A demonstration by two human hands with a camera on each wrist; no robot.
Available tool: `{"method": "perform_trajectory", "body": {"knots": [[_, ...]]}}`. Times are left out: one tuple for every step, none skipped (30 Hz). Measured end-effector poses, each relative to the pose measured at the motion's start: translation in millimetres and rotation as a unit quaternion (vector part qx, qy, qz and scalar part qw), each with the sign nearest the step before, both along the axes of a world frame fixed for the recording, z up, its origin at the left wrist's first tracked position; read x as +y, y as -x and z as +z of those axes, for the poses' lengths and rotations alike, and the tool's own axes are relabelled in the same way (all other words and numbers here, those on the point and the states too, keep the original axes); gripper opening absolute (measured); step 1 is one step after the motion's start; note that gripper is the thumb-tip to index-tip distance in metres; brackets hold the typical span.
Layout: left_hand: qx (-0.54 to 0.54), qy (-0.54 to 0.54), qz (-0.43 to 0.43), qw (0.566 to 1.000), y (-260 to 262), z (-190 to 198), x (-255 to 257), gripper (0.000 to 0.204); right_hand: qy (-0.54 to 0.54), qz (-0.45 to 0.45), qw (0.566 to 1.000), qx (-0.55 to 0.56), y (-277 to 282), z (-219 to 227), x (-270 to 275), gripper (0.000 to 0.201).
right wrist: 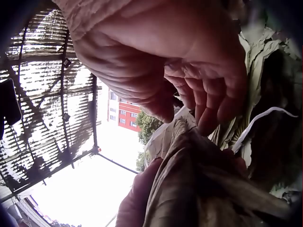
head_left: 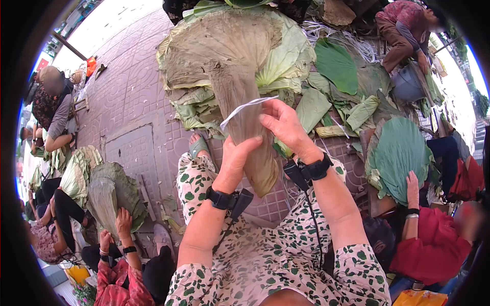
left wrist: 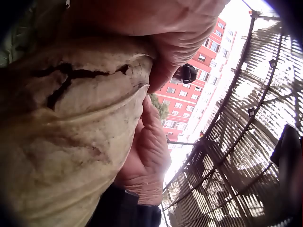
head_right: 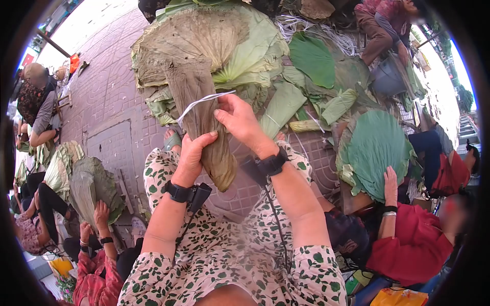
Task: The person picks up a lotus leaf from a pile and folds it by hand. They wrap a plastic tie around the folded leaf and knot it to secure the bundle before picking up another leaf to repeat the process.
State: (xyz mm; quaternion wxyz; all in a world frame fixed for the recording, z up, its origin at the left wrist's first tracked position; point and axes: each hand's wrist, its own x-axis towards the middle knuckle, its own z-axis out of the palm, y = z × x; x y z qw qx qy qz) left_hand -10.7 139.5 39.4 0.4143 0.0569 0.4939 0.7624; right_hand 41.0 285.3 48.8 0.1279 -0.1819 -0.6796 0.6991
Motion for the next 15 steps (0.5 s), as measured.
{"method": "perform_trajectory", "body": {"knots": [[0.006, 0.006, 0.001, 1.0, -0.2, 1.9, -0.2, 0.032, -0.007, 0.003, 1.0, 0.009, 0.1, -4.1, 3.9, 0.032], [0.006, 0.006, 0.002, 1.0, 0.3, 3.6, -0.7, 0.032, -0.006, 0.003, 1.0, 0.009, -1.3, -1.7, 5.4, 0.032], [-0.01, -0.004, -0.003, 1.0, 1.1, 5.3, -1.5, 0.032, 0.027, -0.008, 1.0, 0.001, -2.9, 1.3, 7.2, 0.031], [-0.026, -0.015, -0.009, 1.0, 1.3, 6.0, -1.7, 0.032, 0.06, -0.02, 0.998, -0.007, -4.1, 3.8, 8.3, 0.03], [-0.027, -0.016, -0.009, 0.999, 1.1, 5.9, -1.3, 0.032, 0.059, -0.021, 0.998, -0.008, -5.1, 4.8, 8.8, 0.03], [-0.031, -0.019, -0.009, 0.999, 1.1, 5.8, -1.2, 0.033, 0.065, -0.013, 0.998, -0.003, -5.8, 5.4, 8.7, 0.03], [-0.036, -0.022, -0.008, 0.999, 1.0, 5.6, -1.2, 0.033, 0.071, -0.006, 0.997, 0.001, -6.4, 5.6, 8.3, 0.03], [-0.036, -0.023, -0.008, 0.999, 0.6, 3.8, -0.8, 0.033, 0.07, -0.006, 0.998, 0.001, -6.4, 3.5, 7.8, 0.03], [-0.02, -0.012, -0.001, 1.0, 0.0, 1.0, 0.1, 0.033, 0.032, 0.009, 0.999, 0.006, -5.7, 0.3, 6.9, 0.03], [-0.004, -0.002, 0.006, 1.0, -0.4, -1.2, 0.3, 0.034, -0.006, 0.023, 1.0, 0.011, -5.1, -1.9, 5.8, 0.03], [-0.004, -0.001, 0.006, 1.0, -0.4, -2.2, 0.1, 0.034, -0.005, 0.023, 1.0, 0.011, -4.6, -1.3, 3.8, 0.03], [0.003, 0.002, 0.011, 1.0, -0.4, -2.4, 0.3, 0.034, -0.021, 0.023, 0.999, 0.01, -4.2, 0.2, 1.6, 0.032], [0.011, 0.006, 0.016, 1.0, -0.4, -2.9, 0.6, 0.034, -0.037, 0.022, 0.999, 0.009, -3.9, 1.4, -0.1, 0.033], [0.012, 0.006, 0.015, 1.0, -0.2, -3.4, 0.5, 0.034, -0.036, 0.021, 0.999, 0.009, -3.6, 2.6, -0.9, 0.033], [0.017, 0.013, 0.007, 1.0, 0.4, -3.9, 0.1, 0.038, -0.045, 0.019, 0.999, 0.004, -3.5, 3.9, -1.5, 0.034]]}}
